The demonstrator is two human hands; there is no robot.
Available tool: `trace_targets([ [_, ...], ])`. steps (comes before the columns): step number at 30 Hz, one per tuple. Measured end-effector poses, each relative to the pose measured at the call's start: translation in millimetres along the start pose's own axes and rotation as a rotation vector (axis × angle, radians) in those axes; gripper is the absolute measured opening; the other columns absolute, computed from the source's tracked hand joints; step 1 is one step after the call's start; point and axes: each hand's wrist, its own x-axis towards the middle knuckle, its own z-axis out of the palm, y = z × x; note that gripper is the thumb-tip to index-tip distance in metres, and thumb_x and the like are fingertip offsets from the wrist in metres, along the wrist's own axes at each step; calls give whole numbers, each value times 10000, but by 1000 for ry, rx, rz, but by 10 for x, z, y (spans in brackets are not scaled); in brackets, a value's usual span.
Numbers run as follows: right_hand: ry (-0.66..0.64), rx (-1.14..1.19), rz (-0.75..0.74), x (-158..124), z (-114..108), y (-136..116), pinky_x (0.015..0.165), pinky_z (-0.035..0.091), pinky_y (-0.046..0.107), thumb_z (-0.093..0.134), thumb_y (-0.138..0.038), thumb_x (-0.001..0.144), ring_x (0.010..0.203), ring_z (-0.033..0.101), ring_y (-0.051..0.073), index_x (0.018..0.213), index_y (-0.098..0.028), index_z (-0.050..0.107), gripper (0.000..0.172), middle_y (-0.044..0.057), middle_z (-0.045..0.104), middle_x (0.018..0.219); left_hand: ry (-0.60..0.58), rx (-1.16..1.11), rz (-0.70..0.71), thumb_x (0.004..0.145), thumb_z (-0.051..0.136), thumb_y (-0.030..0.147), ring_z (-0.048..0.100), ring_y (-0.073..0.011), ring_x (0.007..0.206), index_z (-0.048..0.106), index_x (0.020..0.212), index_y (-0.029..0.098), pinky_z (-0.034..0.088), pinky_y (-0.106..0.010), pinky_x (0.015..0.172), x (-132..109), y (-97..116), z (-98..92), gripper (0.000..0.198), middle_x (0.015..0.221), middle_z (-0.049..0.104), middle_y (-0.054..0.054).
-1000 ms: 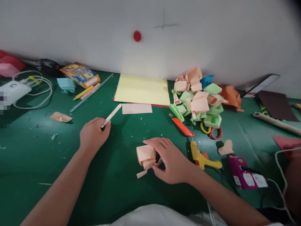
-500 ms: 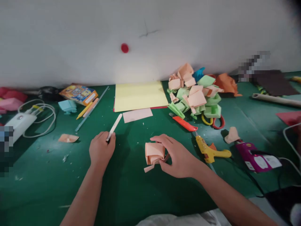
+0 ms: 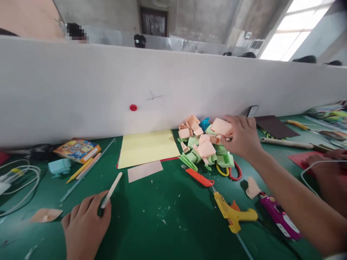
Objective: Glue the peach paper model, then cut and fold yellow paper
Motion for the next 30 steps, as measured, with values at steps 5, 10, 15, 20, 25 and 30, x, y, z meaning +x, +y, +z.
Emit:
trace_targets([
  [5,-40,-120,-22,422,371,67,988,346,522,582,-254,828,1145,422,377,1459,-172,437,653,170,535,1307,-55,-91,75,984,440,326,657,-348,983,566,1345,293,452,-478,831,-19,-69,50,384,1113,705,-106],
  [10,-149,-146,-15,518,669,83,983,315,490,546,-232,853,1146,409,369,1480,-143,412,647,169,519,1327,-127,-203,-1,982,407,376,680,-324,988,550,1334,285,468,-454,853,-27,-160,105,391,1092,721,-81],
  [15,-218,-135,4,423,864,92,976,317,490,559,-210,822,1133,426,368,1457,-167,458,645,166,549,1301,-261,-271,-162,953,404,474,693,-272,835,491,1337,225,473,-415,808,-5,-249,173,467,1070,723,-74],
  [20,-277,-93,96,470,1038,101,995,336,486,589,-290,822,1165,446,371,1460,-206,458,657,158,553,1328,-353,-283,-281,924,422,519,691,-252,754,514,1315,242,473,-393,758,19,-355,197,488,1033,739,-50],
  [25,-371,-6,242,590,1118,144,1000,379,519,659,-542,773,1204,472,410,1403,-250,538,704,151,554,1356,-415,-287,-314,926,424,568,708,-262,812,535,1307,254,480,-366,718,44,-389,170,506,1040,735,-60],
  [30,-422,59,340,600,1094,262,1049,358,576,552,-613,842,1268,473,431,1429,-259,539,685,159,562,1405,-460,-220,-303,922,422,536,710,-265,853,549,1279,243,470,-360,718,-5,-399,155,479,944,729,-42],
])
